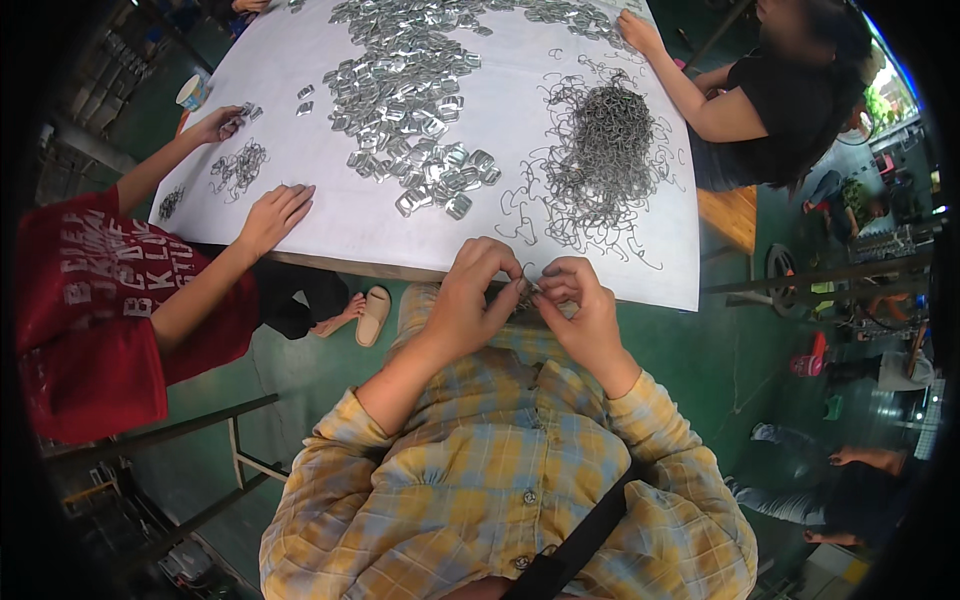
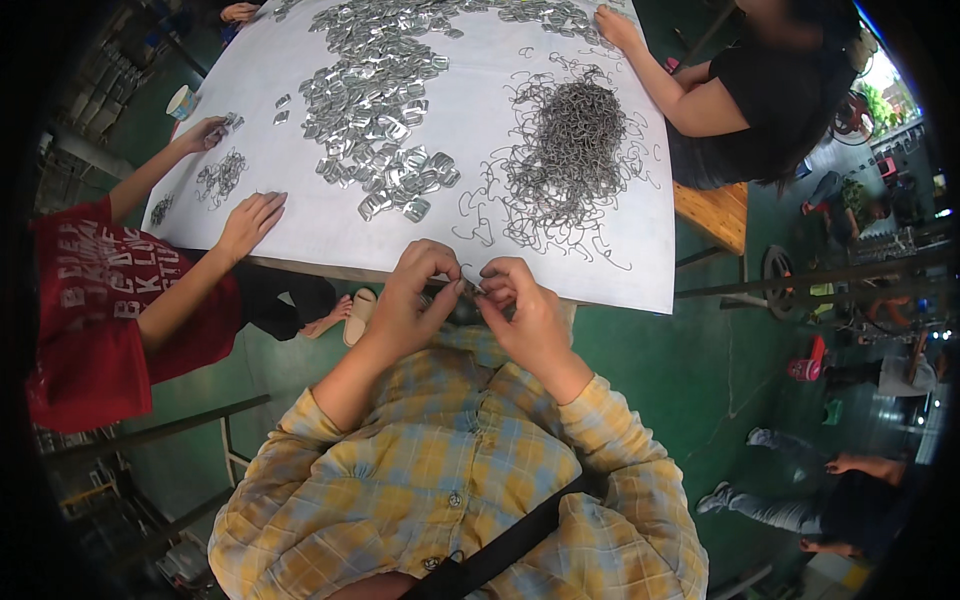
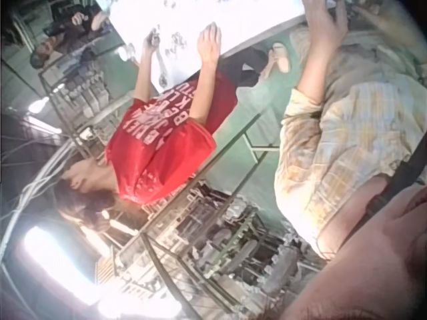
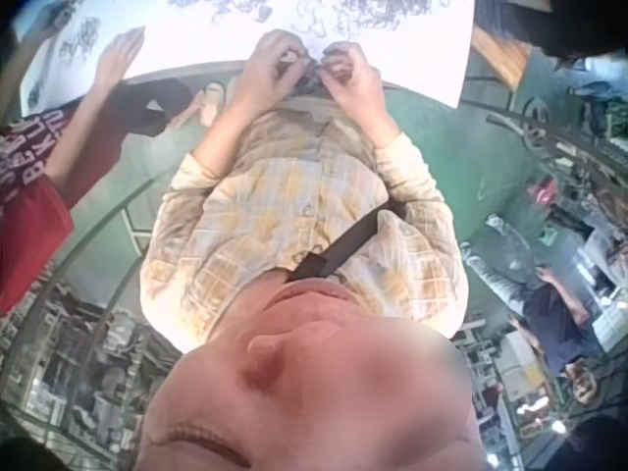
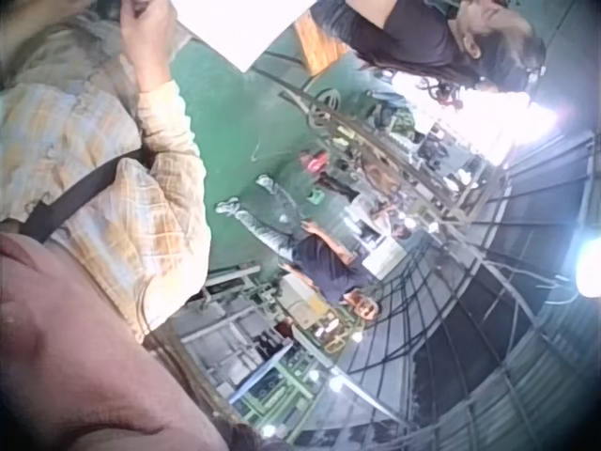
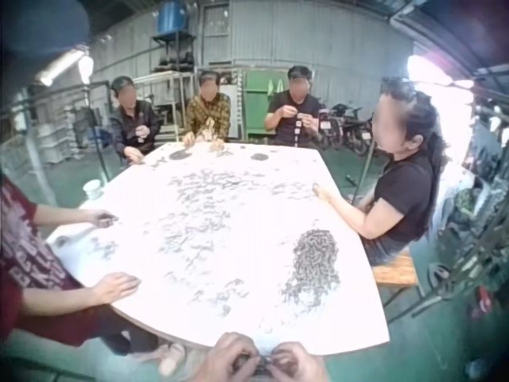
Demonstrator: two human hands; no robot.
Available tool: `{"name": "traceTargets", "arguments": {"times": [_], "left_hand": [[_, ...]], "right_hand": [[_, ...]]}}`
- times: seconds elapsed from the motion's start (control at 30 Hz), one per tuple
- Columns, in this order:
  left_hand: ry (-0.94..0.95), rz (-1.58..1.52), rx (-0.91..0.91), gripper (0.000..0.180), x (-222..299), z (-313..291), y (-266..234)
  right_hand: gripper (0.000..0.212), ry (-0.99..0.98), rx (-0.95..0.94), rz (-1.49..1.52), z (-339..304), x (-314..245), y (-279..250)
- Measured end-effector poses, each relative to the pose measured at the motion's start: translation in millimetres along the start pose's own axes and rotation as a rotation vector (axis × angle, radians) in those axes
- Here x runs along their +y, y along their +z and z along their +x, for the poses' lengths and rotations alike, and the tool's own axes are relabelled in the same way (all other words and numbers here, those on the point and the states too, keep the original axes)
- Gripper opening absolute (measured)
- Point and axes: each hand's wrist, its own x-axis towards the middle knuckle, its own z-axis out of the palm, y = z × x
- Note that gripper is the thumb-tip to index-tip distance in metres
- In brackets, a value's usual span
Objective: The person sorts and connects small metal tags from a pile on a table, eventually lifting a long string of the connected tags.
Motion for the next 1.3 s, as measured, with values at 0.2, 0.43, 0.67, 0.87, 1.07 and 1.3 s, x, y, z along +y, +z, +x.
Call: {"name": "traceTargets", "arguments": {"times": [0.2, 0.43, 0.67, 0.87, 1.07, 1.3], "left_hand": [[-0.028, 0.055, 0.029, 0.017, 6.3, -2.6, 4.5], [-0.102, -0.048, 0.062, 0.018, 7.0, -13.8, 6.6], [0.073, 0.023, 0.07, 0.02, 7.9, -21.5, 1.3], [0.063, 0.02, 0.092, 0.023, 5.8, -28.7, 1.5], [-0.031, 0.065, 0.13, 0.022, -5.2, -30.6, 1.2], [-0.005, 0.194, 0.097, 0.019, -4.5, -16.9, 5.1]], "right_hand": [[0.03, -0.053, 0.041, -0.027, -0.5, -0.3, 2.4], [0.032, -0.079, -0.034, 0.102, 11.8, 4.8, -0.5], [0.031, -0.233, 0.025, -0.384, 84.0, 47.5, 42.5], [0.029, -0.246, 0.012, -0.632, 114.3, 53.8, 83.6], [0.017, 0.128, -0.221, 0.183, 95.0, 64.8, 48.0], [0.016, 0.36, -0.264, 0.38, 43.5, 2.1, -9.7]]}}
